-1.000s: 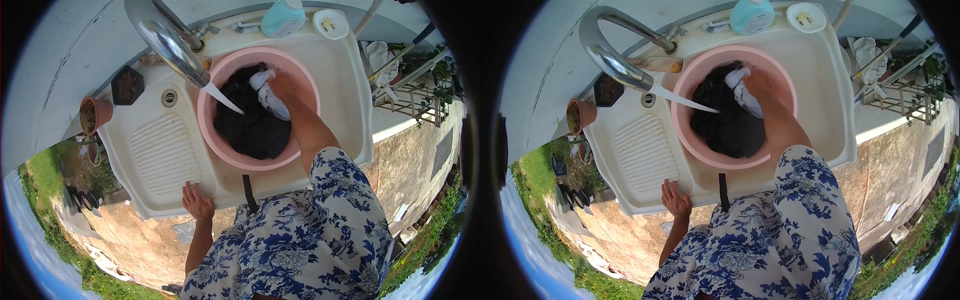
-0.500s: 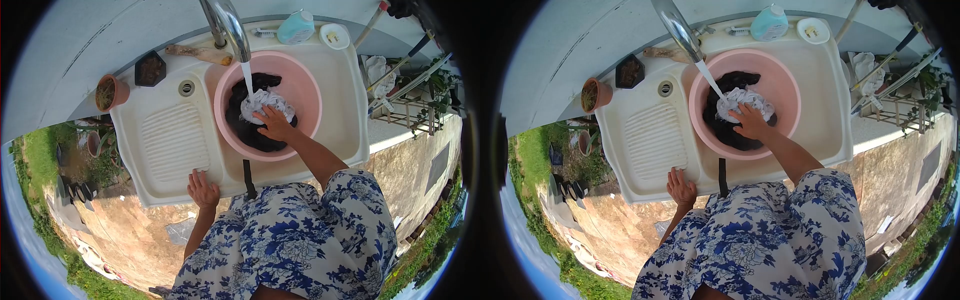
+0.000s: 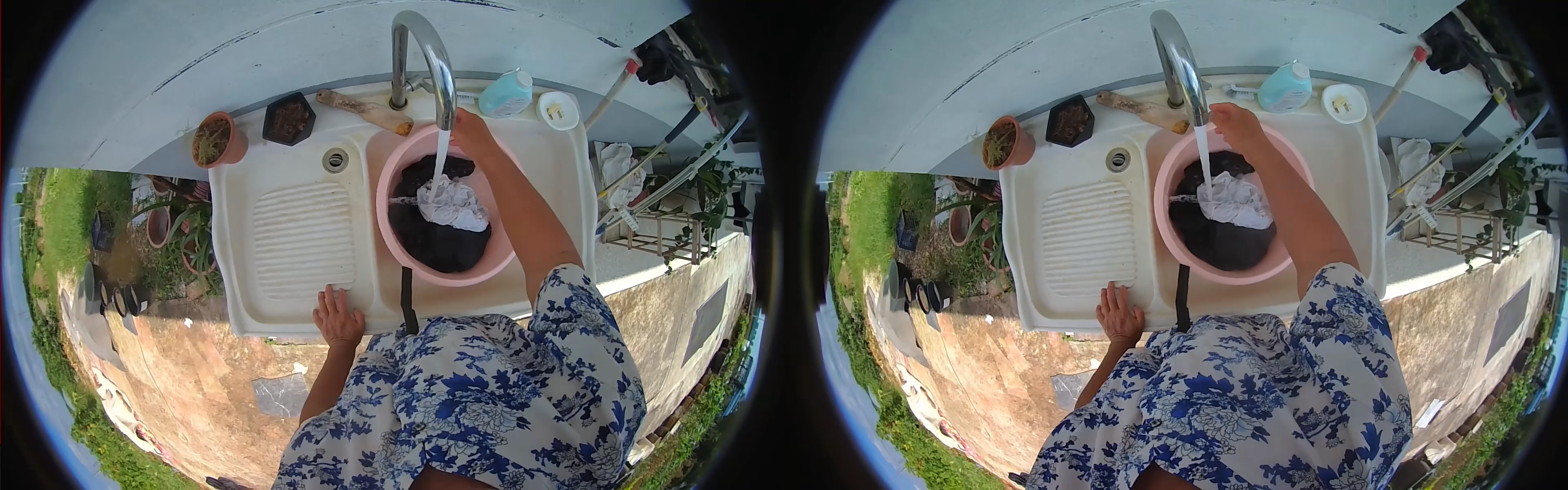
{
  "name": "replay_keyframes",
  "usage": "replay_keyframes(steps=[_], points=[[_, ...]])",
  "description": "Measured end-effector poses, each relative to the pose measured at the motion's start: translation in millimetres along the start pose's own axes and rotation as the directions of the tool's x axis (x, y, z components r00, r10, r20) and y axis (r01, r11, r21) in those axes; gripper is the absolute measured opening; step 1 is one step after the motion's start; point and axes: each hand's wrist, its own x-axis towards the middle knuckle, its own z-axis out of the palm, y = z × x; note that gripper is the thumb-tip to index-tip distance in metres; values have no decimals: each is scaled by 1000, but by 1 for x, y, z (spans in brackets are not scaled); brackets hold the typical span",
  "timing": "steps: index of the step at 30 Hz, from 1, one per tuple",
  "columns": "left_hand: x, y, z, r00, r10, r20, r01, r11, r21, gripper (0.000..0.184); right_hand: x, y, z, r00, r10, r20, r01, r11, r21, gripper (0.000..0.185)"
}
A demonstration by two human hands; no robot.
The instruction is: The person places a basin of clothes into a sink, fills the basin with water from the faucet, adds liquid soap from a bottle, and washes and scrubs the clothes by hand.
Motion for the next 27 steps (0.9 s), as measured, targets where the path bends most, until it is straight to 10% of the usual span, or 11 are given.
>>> replay_keyframes(steps=[2,6,9,16,18,22,24,27], points=[[0,-1,2,1000,13,-24,-13,1000,9,57,36,10,-1,998,-31,58,44,969,-242,32],[0,0,1,1000,21,-6,-21,1000,13,57,156,78,0,681,-722,125,727,645,-236,24],[1,1,-1,999,22,-29,-22,1000,10,57,108,9,1,912,-400,93,361,675,-644,22],[3,1,0,1000,22,-14,-22,1000,8,56,171,3,19,853,-497,161,451,544,-708,29],[1,0,1,999,30,-22,-29,999,13,57,168,0,19,922,-362,138,384,810,-444,33],[2,0,2,999,41,-23,-40,999,22,57,122,34,31,867,-482,-128,496,860,118,40],[2,-1,3,999,29,-19,-28,999,24,57,19,25,25,969,-245,25,242,932,-270,59],[2,-2,5,999,42,-33,-41,999,33,58,-90,109,58,986,-114,120,166,692,-703,69]])
